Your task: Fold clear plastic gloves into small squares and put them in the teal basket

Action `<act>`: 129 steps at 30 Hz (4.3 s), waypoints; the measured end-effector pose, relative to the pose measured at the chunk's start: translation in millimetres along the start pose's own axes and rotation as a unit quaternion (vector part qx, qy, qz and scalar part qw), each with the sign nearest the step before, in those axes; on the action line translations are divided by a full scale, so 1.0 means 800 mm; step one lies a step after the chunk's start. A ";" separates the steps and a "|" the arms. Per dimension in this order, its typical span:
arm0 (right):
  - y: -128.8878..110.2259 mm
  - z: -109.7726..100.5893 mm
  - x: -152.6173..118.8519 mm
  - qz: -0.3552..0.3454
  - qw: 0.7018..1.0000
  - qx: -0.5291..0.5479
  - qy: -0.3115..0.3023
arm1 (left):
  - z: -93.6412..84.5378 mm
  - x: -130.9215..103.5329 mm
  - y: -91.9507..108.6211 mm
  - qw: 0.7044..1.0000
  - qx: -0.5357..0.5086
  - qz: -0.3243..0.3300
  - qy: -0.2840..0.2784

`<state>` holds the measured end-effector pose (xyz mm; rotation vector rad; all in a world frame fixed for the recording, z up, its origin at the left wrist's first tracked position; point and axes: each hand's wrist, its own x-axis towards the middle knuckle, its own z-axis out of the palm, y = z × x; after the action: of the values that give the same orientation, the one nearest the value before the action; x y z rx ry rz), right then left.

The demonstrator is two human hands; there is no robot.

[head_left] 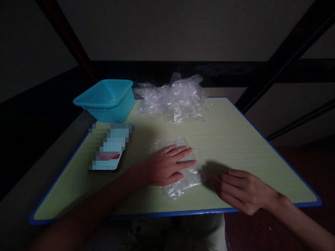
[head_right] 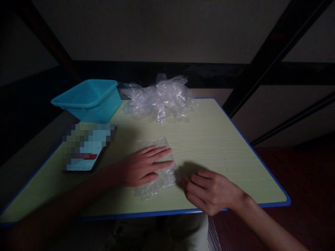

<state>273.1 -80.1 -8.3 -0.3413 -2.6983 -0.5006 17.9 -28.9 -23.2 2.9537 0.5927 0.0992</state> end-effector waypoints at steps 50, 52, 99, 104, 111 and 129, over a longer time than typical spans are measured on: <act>0.064 0.051 0.033 -0.027 0.985 0.136 -0.107 | -0.018 -0.031 -0.046 0.988 0.038 -0.073 0.133; 0.064 0.052 0.029 -0.011 0.985 0.141 -0.101 | -0.018 -0.031 -0.046 0.988 0.038 -0.082 0.127; 0.064 0.050 0.015 0.131 0.960 0.237 -0.077 | -0.008 -0.010 0.003 0.975 -0.086 -0.163 0.126; 0.065 0.050 0.015 0.145 0.951 0.266 -0.070 | -0.021 -0.024 -0.007 0.978 -0.128 -0.143 0.079; 0.068 0.051 0.016 0.170 0.936 0.306 -0.038 | -0.032 -0.041 -0.015 0.973 -0.155 -0.162 0.049; 0.073 0.053 0.021 0.266 0.893 0.362 -0.037 | -0.012 -0.014 -0.020 0.956 -0.130 -0.210 0.157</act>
<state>261.8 -7.8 -21.0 -0.8342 -2.4720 0.6698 0.6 -17.4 -16.7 2.5105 1.1363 0.5610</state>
